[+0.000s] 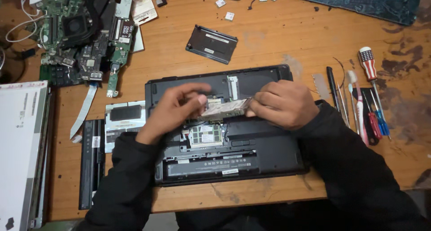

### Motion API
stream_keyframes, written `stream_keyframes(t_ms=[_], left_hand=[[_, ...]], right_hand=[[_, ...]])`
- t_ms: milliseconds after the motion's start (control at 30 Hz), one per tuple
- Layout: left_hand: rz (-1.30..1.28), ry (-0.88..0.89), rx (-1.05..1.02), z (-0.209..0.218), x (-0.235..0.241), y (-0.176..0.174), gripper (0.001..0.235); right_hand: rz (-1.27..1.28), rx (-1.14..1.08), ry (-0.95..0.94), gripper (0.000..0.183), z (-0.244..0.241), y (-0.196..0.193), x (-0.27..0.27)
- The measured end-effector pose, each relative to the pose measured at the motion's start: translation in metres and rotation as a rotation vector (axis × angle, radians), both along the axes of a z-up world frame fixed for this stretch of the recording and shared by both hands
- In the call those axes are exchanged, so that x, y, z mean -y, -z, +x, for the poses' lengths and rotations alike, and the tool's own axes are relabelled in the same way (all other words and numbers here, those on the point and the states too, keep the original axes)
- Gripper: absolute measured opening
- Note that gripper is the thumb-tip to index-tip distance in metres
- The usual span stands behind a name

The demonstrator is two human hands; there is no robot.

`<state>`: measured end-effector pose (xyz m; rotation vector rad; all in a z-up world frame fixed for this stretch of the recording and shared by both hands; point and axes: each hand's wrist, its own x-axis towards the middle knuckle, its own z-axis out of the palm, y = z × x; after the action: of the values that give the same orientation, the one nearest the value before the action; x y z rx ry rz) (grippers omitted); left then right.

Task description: The person removes the laptop battery, opens the laptop, and then uses a screwdriver to remove screws from the back cover. They remove the hard drive and clean it with a toothbrush.

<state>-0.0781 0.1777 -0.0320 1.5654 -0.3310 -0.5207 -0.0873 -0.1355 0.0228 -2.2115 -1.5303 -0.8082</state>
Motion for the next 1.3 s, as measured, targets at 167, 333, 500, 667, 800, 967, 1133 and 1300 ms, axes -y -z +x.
stream_keyframes(t_ms=[167, 333, 500, 667, 800, 967, 1133, 1300], left_hand=[[-0.05, 0.044, 0.012, -0.003, 0.004, 0.0, 0.038], [0.069, 0.128, 0.489, -0.01, 0.006, -0.019, 0.047], [0.357, 0.084, 0.119, -0.017, 0.014, -0.028, 0.041], [0.17, -0.029, 0.792, -0.019, 0.008, -0.033, 0.041], [0.404, -0.059, 1.095, -0.024, 0.005, -0.039, 0.048], [0.361, 0.006, 1.148, -0.025, 0.008, -0.039, 0.052], [0.171, -0.014, 0.538, -0.022, 0.008, -0.031, 0.087], [0.061, 0.041, 0.271, -0.022, 0.007, -0.022, 0.11]], right_hand=[[0.101, -0.226, 0.057, 0.016, 0.0, 0.002, -0.004], [0.195, -0.496, 0.116, 0.013, -0.005, 0.014, -0.011], [0.237, -0.598, 0.145, 0.011, -0.003, 0.022, -0.008], [0.363, -0.853, 0.16, 0.024, -0.008, 0.032, -0.007], [0.579, -1.264, -0.259, 0.055, -0.007, 0.041, -0.01], [0.519, -1.35, -0.119, 0.061, -0.009, 0.043, -0.012], [0.503, -1.207, -0.002, 0.063, -0.02, 0.039, -0.02], [0.496, -1.062, 0.012, 0.069, -0.027, 0.036, -0.024]])
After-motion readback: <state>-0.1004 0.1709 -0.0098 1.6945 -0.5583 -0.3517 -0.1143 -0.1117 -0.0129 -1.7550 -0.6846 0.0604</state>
